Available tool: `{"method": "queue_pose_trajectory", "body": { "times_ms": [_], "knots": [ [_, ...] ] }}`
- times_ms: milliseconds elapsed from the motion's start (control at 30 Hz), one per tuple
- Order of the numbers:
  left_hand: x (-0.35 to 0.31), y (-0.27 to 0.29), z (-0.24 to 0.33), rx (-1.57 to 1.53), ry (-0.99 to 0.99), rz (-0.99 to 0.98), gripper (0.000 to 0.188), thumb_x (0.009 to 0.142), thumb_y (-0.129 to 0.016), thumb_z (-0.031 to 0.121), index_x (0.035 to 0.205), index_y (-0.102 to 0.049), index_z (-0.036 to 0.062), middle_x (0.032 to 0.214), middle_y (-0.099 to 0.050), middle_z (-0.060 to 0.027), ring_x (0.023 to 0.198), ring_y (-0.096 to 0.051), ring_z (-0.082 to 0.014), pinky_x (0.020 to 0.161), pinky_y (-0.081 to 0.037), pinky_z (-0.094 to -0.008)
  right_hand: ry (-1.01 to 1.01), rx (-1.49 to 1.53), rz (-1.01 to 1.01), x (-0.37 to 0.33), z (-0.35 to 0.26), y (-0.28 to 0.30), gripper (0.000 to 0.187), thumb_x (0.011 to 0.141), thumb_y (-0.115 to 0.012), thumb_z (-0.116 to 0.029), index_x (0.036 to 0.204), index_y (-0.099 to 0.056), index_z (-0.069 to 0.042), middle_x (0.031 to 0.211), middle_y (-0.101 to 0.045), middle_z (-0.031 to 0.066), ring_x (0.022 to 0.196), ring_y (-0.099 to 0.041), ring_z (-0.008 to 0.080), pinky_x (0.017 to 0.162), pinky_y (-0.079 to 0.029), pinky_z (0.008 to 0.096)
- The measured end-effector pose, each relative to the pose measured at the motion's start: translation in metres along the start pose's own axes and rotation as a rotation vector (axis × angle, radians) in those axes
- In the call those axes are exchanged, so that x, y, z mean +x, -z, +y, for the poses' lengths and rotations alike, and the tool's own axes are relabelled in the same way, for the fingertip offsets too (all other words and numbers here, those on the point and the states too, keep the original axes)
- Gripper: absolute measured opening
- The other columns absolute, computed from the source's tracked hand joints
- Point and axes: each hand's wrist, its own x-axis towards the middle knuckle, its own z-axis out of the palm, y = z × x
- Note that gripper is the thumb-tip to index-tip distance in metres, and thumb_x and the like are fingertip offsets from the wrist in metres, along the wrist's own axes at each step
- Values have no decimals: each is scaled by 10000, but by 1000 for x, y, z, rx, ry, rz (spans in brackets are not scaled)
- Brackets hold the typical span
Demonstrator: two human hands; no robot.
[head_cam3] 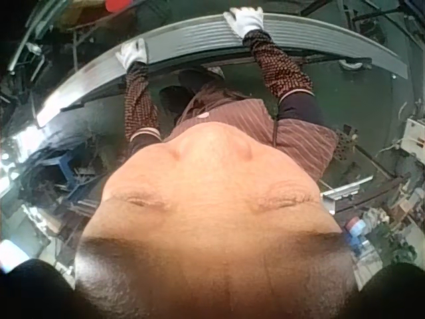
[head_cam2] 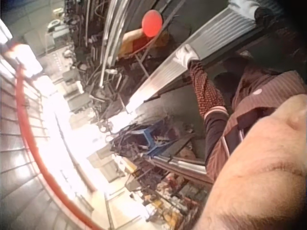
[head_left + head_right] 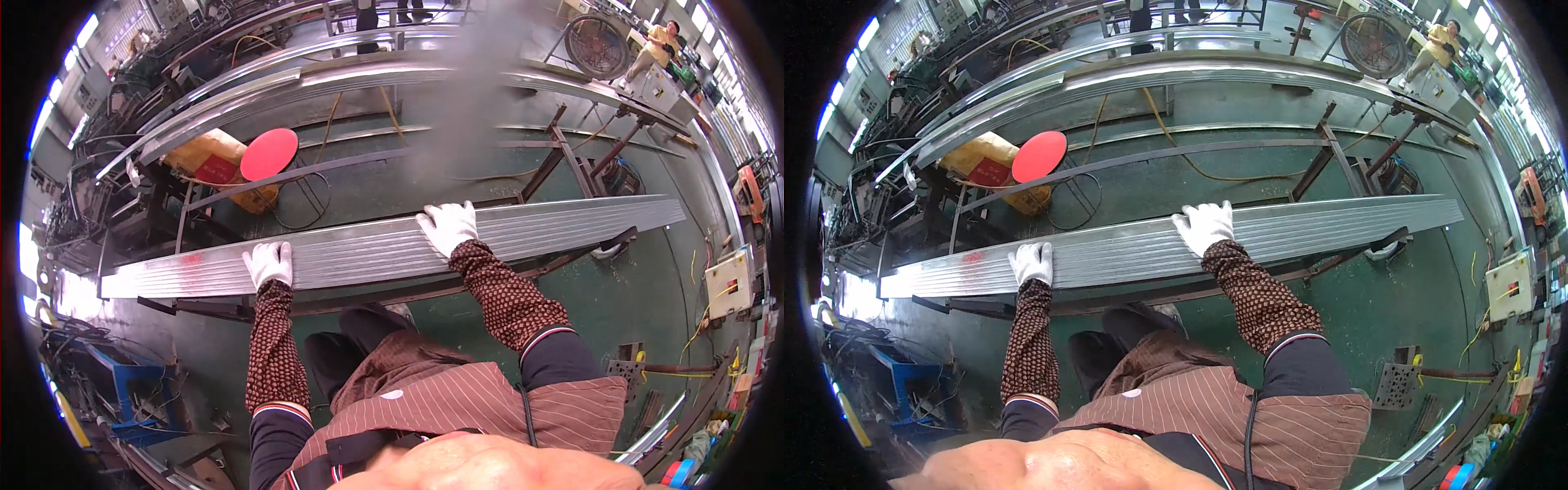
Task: Moving and arranging curved wooden or composite slats on a metal rack in a manufacturing facility.
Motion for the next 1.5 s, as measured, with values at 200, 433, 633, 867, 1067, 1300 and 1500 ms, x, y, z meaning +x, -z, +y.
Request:
{"method": "queue_pose_trajectory", "body": {
  "times_ms": [200, 433, 633, 867, 1067, 1300, 1500],
  "knots": [
    [2, 5, 6, 3, 22, 9, 447, 1109, -591, 479, 1223, -822, 115, 1296, -775, -90, 1401, -608, -278, 1335, -259, -620, -72, 94, -135, 31, 1, 3, 573, 1131, -474, -611, 1328, -818, -198, 1268, -808, 126, 1253, -733, 332, 1136, -516, 508],
    [1, 9, 3, 17, 7, 8, 433, 1114, -595, 479, 1202, -830, 127, 1283, -785, -72, 1394, -613, -274, 1319, -277, -606, -9, 107, -127, 39, 0, -4, 554, 1130, -453, -583, 1254, -846, -213, 1162, -832, 139, 1122, -782, 339, 1018, -586, 495],
    [4, 10, 6, -4, 12, -17, 425, 1120, -596, 476, 1209, -821, 126, 1313, -774, -84, 1413, -603, -278, 1335, -263, -610, 17, 101, -83, 39, 5, -9, 538, 1134, -450, -562, 1219, -847, -209, 1141, -836, 129, 1097, -787, 340, 987, -593, 500],
    [-1, 6, 4, -16, 26, 4, 411, 1113, -604, 466, 1198, -824, 129, 1308, -784, -68, 1414, -605, -274, 1339, -256, -609, 28, 101, -98, 36, 4, -5, 538, 1137, -464, -556, 1203, -846, -181, 1134, -837, 132, 1085, -791, 341, 978, -599, 497],
    [2, 4, 4, -14, 2, 32, 406, 1111, -604, 464, 1179, -829, 133, 1296, -789, -68, 1405, -613, -277, 1330, -267, -610, 7, 125, -70, 37, 6, -8, 559, 1133, -462, -576, 1183, -852, -179, 1120, -843, 135, 1079, -796, 342, 971, -601, 497],
    [0, 5, 5, -42, 12, 25, 405, 1109, -606, 459, 1177, -828, 127, 1289, -788, -73, 1401, -614, -277, 1328, -270, -607, -9, 132, -169, 35, 0, 5, 538, 1137, -480, -555, 1265, -839, -175, 1191, -832, 141, 1140, -776, 335, 1020, -579, 496],
    [1, 4, 5, -17, 10, 27, 396, 1107, -616, 454, 1170, -831, 127, 1275, -789, -68, 1380, -623, -275, 1324, -271, -601, -7, 130, -130, 34, 3, 1, 540, 1138, -477, -554, 1280, -835, -175, 1196, -830, 144, 1145, -775, 338, 1031, -578, 491]
  ]
}}
